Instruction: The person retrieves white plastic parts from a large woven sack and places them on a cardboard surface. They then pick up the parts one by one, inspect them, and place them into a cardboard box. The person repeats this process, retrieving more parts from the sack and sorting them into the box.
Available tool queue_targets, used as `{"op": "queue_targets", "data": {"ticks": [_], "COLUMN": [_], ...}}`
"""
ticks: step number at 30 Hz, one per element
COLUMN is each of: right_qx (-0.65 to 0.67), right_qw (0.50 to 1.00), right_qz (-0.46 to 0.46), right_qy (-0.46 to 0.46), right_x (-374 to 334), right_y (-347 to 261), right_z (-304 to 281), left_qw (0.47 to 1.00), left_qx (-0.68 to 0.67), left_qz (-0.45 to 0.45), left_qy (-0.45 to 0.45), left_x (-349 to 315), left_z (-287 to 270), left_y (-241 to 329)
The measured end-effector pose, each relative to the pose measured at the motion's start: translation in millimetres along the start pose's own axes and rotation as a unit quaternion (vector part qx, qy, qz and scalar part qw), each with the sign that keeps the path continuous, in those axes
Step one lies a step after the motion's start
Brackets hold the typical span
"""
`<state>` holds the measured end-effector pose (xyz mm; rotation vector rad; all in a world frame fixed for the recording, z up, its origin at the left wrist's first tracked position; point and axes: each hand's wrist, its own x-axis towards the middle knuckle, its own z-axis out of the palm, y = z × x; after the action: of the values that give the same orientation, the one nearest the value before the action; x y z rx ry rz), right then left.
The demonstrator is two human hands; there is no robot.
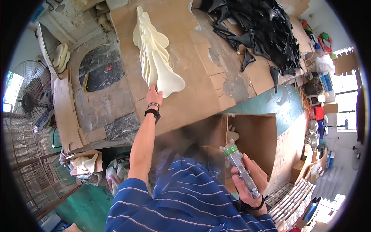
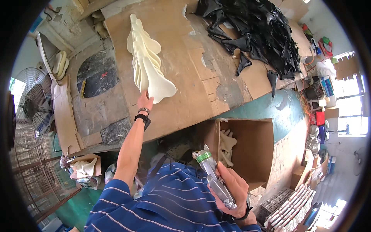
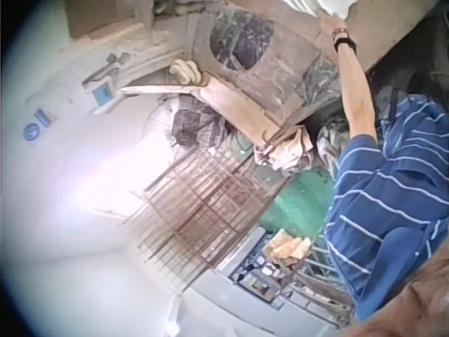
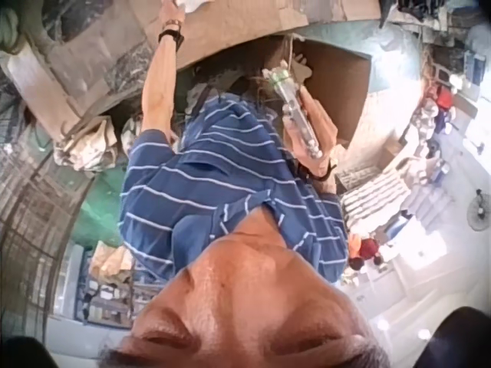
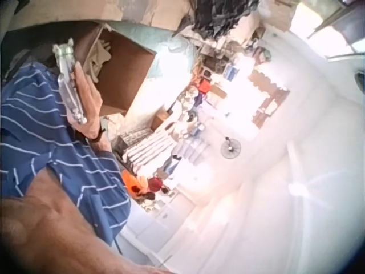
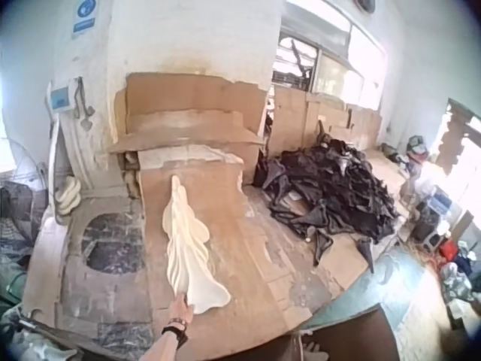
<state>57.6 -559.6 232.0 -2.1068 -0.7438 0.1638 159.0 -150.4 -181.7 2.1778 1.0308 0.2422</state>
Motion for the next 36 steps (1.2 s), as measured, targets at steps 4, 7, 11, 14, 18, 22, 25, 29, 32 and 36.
{"op": "queue_targets", "data": {"ticks": [4,7,11,14,18,22,25,29,32,36], "right_qx": [0.007,0.002,0.008,0.008,0.001,-0.008,0.018,0.018,0.025,0.037], "right_qw": [0.999,0.994,0.991,0.995,0.999,1.000,1.000,0.999,0.999,0.996], "right_qz": [0.023,0.070,0.078,0.048,0.012,-0.017,0.000,0.003,0.024,0.055], "right_qy": [-0.036,-0.079,-0.110,-0.083,-0.035,-0.007,-0.019,-0.031,-0.039,-0.062], "right_x": [14,19,30,41,52,49,41,36,32,29], "right_y": [4,8,15,11,1,3,1,4,7,13], "right_z": [9,12,20,18,19,23,23,21,23,28], "left_qw": [0.998,1.000,0.998,0.999,0.997,0.971,0.979,0.990,0.991,0.936], "left_qx": [-0.006,0.003,0.057,0.031,-0.029,-0.066,0.003,0.003,-0.050,-0.143], "left_qz": [0.051,0.002,-0.015,-0.016,0.073,0.217,0.173,0.124,0.118,0.262], "left_qy": [0.025,-0.010,0.021,0.023,0.015,0.077,0.106,0.067,0.029,-0.186], "left_x": [-14,-49,-84,-92,-70,-16,6,0,-46,-139], "left_z": [-23,-73,-130,-149,-133,-73,-35,-42,-49,-44], "left_y": [-19,-36,-109,-113,-71,-20,-4,23,59,120]}}
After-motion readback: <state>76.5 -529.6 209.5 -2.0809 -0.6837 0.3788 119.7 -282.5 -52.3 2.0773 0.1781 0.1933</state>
